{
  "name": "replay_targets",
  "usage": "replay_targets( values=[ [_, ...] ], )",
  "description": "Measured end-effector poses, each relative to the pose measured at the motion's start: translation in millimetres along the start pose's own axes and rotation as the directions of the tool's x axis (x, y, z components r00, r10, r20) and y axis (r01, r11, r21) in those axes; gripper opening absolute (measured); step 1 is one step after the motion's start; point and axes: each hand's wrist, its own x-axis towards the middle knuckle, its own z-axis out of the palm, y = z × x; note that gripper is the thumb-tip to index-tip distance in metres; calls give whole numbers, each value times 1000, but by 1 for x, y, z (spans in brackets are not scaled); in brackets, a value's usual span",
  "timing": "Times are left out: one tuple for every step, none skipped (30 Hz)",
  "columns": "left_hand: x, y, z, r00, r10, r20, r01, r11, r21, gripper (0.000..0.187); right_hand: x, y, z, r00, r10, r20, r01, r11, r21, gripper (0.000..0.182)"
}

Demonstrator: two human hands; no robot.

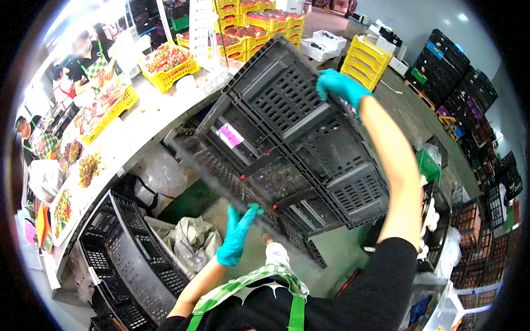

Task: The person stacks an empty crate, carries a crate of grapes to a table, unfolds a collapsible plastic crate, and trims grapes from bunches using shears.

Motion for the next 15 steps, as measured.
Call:
replay_targets(
  values=[
    [29,-2,19,999,43,9,-43,993,110,42,41,25,2,995,100,-15,-98,989,107,20],
    [66,3,38,997,-6,75,1,997,73,47,76,36,9,987,75,-143,-89,992,-93,23],
    [107,1,57,993,-118,10,118,993,18,55,109,51,12,968,37,-249,-103,961,-257,18],
    [150,-17,61,985,-146,87,155,982,-110,57,143,73,20,880,-102,-465,-10,973,-232,23],
    [202,-51,60,973,-167,161,203,950,-239,58,167,99,36,800,-85,-594,-39,980,-193,31],
    [255,-107,41,945,-253,209,297,930,-217,54,177,120,54,810,-143,-568,-8,967,-254,34],
    [264,-105,40,896,-379,234,427,879,-211,48,170,123,74,893,-166,-418,41,955,-293,33],
    [276,-139,29,929,-272,251,270,962,43,45,157,134,102,928,-168,-333,56,945,-323,32],
    [266,-141,26,944,-248,215,224,966,132,48,139,156,129,903,-321,-286,221,917,-333,36],
    [255,-144,23,958,-224,180,182,958,222,51,113,182,167,837,-445,-317,343,880,-329,35],
    [219,-116,32,955,-288,66,277,951,137,61,68,183,186,878,-452,-157,332,812,-481,46],
    [206,-157,3,978,-203,44,196,973,124,54,27,197,206,886,-461,-42,389,791,-473,51],
    [176,-164,-7,980,-171,-105,189,962,196,49,-22,186,213,911,-397,109,389,742,-546,59],
    [151,-182,-25,921,-241,-305,312,927,211,45,-57,206,237,917,-323,232,397,703,-590,65],
    [125,-167,-29,917,-265,-297,330,923,195,45,-90,224,264,921,-236,310,390,586,-710,69]
  ],
)
